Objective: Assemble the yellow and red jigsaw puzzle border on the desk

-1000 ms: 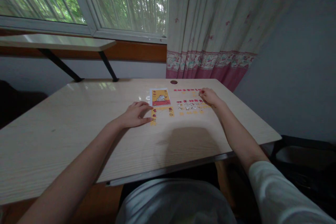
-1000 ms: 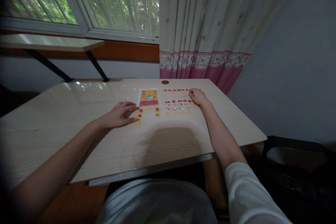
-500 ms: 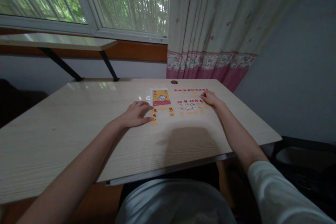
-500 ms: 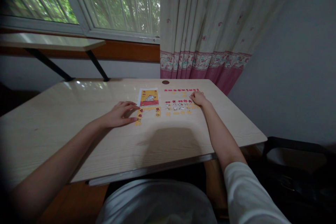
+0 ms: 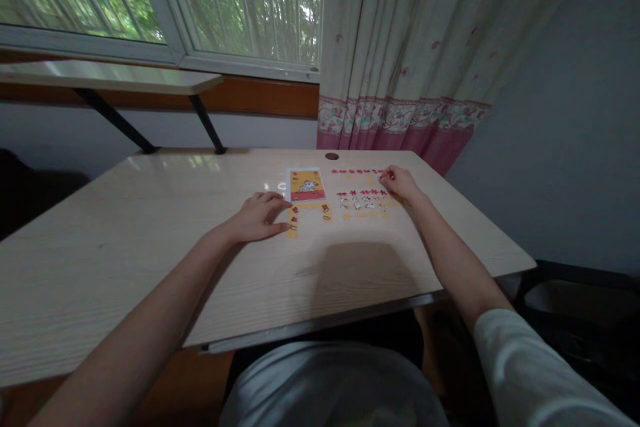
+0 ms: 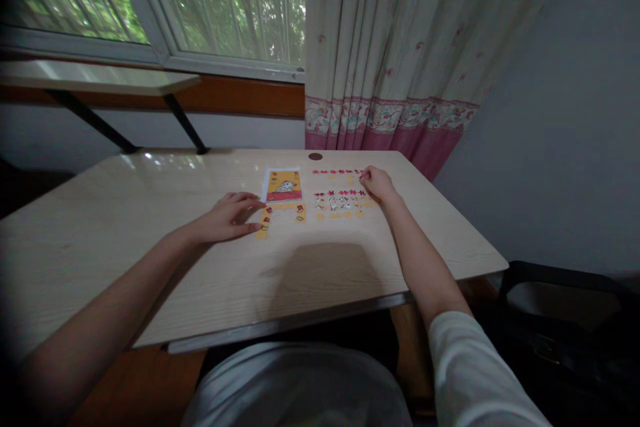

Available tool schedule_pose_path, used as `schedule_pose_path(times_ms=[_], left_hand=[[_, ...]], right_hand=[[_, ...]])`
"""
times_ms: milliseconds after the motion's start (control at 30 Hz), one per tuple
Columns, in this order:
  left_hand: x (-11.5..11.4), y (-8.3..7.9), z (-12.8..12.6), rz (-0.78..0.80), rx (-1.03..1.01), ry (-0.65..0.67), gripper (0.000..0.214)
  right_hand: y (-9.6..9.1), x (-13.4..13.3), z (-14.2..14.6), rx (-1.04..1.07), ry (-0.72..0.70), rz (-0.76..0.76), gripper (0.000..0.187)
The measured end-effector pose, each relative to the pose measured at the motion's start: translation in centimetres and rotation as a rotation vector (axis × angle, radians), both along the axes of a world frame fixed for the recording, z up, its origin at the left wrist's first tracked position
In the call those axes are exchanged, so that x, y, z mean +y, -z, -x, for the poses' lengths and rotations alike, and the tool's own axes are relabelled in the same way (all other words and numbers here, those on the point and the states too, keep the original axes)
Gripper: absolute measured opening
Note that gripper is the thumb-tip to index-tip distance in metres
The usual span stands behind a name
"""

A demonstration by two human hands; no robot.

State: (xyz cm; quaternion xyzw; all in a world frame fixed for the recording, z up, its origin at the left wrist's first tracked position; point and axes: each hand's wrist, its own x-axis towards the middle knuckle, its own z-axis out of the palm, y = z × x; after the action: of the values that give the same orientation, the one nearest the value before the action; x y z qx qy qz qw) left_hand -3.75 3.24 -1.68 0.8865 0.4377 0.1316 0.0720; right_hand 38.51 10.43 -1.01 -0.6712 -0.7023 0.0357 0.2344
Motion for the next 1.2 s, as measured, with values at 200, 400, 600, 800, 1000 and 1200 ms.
schedule_pose_path(times_ms=[200,400,600,800,1000,1200], left_hand=[[-0.1,-0.2,-0.1,0.001,0.032,-0.01,0.061],[-0.2,-0.4,-0.2,0.006,0.04,-0.014,0.061],[-0.3,-0.3,-0.2,0.004,0.04,-0.032,0.061],[-0.2,-0.1,-0.1,0.012,0.056,-0.035,0.066],[-0.1,0.1,0.0,-0.008,0.024,-0.025,0.065],[-0.1,0.0,0.0,0.001,0.024,-0.022,0.065]], right_hand=[[-2.1,-1.8,4.4,0.215,-0.197,0.03,0.013],[-2.0,-5.0,10.0,0.407,-0.591,0.46,0.017],[-1.4,-7.0,12.6,0.346,-0.724,0.602,0.014],[-1.8,-7.7,13.2,0.222,-0.759,0.484,0.013],[-1.8,-8.0,13.4,0.161,-0.771,0.457,0.011],[-2.3,-6.0,11.4,0.154,-0.599,0.321,0.016]])
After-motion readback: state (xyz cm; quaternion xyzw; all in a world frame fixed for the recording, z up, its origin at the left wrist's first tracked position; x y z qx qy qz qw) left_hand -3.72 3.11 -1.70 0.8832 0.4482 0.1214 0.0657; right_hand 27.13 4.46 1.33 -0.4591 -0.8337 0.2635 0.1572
